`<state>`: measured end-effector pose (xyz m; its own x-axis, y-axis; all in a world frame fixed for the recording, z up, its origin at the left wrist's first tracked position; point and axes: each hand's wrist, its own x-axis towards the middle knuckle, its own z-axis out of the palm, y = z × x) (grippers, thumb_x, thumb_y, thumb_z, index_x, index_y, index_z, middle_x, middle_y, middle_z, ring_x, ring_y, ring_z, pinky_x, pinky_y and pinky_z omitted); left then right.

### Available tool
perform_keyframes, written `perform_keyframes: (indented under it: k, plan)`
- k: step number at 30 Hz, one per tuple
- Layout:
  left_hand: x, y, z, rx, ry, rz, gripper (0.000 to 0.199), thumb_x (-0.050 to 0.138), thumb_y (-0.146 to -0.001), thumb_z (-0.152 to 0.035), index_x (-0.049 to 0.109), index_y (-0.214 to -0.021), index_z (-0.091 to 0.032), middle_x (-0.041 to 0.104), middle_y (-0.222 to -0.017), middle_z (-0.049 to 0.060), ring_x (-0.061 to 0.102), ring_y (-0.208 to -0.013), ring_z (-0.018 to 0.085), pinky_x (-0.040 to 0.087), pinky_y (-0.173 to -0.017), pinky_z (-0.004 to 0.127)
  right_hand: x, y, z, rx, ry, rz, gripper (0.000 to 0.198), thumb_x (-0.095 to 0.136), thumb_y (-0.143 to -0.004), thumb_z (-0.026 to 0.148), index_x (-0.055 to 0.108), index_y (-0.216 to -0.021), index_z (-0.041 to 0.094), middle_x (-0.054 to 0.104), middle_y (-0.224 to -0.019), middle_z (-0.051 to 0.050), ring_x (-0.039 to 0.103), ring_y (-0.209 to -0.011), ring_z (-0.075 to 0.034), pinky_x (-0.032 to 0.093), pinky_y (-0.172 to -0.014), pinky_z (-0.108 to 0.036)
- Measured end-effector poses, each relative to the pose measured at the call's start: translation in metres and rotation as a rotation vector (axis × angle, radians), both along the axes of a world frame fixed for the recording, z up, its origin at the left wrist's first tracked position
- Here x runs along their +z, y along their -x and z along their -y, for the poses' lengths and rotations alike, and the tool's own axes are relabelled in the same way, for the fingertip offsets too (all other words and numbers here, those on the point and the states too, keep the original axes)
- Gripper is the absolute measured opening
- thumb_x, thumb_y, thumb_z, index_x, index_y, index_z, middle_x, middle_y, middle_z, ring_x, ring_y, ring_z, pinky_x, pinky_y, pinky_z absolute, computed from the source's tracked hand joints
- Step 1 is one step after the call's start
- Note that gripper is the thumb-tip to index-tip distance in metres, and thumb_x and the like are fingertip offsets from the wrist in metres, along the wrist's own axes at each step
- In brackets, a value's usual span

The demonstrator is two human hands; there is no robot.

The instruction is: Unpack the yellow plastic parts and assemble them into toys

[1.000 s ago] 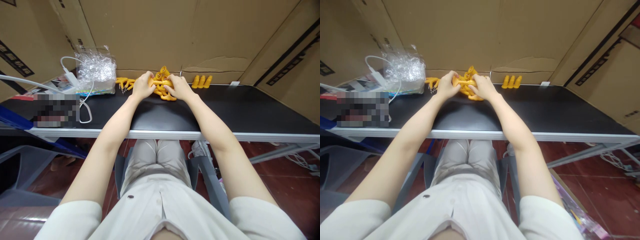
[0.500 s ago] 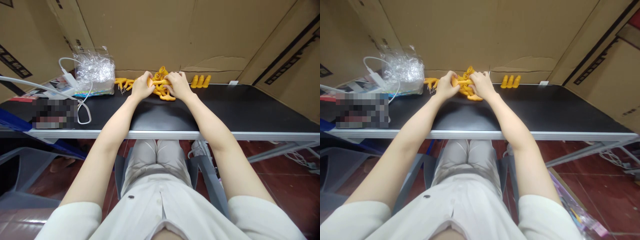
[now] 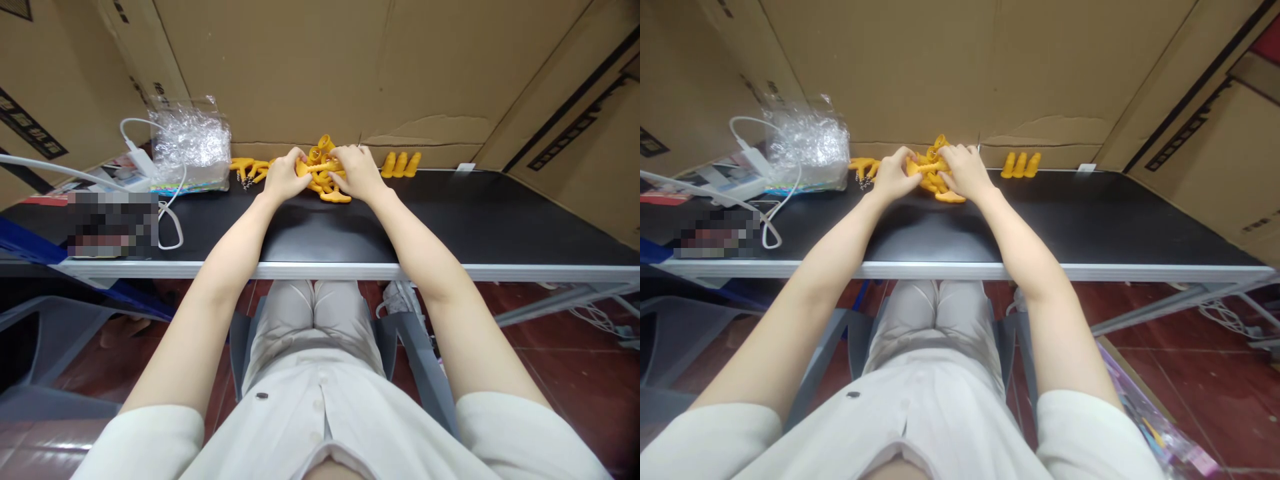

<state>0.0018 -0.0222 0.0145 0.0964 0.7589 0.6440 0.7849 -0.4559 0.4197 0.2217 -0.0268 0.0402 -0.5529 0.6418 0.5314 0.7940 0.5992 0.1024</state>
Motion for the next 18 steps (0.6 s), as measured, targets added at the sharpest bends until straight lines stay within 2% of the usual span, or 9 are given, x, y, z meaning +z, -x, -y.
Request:
perform_keyframes:
  k: [4,10,18]
  plan:
    - [0.001,0.002,0.001,0.019,0.019,-0.027,0.032,0.068,-0.074,-0.019,0.064,-0.106,-0.023,0.07,-0.083,0.002,0.072,-0.093,0.027,0.052,-0.088,0.034,-0.006,-0.001,-0.007,0.005,0.068,0.014,0.042,0.042,-0.104,0.029,0.06,-0.139,0.013,0.066,-0.137,-0.021,0.057,-0.128,-0.038,0.038,-0.11,-0.056]
    - [0.002,0.002,0.002,0.041,0.032,-0.036,0.03,0.067,-0.075,-0.02,0.067,-0.106,-0.022,0.069,-0.079,0.002,0.071,-0.086,0.025,0.053,-0.085,0.033,-0.006,0.0,-0.01,0.012,0.041,-0.002,0.035,0.051,-0.099,0.029,0.061,-0.13,0.015,0.066,-0.135,-0.02,0.056,-0.128,-0.039,0.037,-0.109,-0.058]
    - [0.001,0.005,-0.001,0.076,0.095,-0.05,0.025,0.067,-0.08,-0.022,0.068,-0.106,-0.022,0.07,-0.079,0.003,0.071,-0.088,0.026,0.054,-0.088,0.035,-0.004,-0.007,-0.012,-0.012,0.05,-0.05,0.033,0.046,-0.101,0.029,0.057,-0.13,0.017,0.067,-0.131,-0.018,0.055,-0.127,-0.039,0.034,-0.113,-0.061]
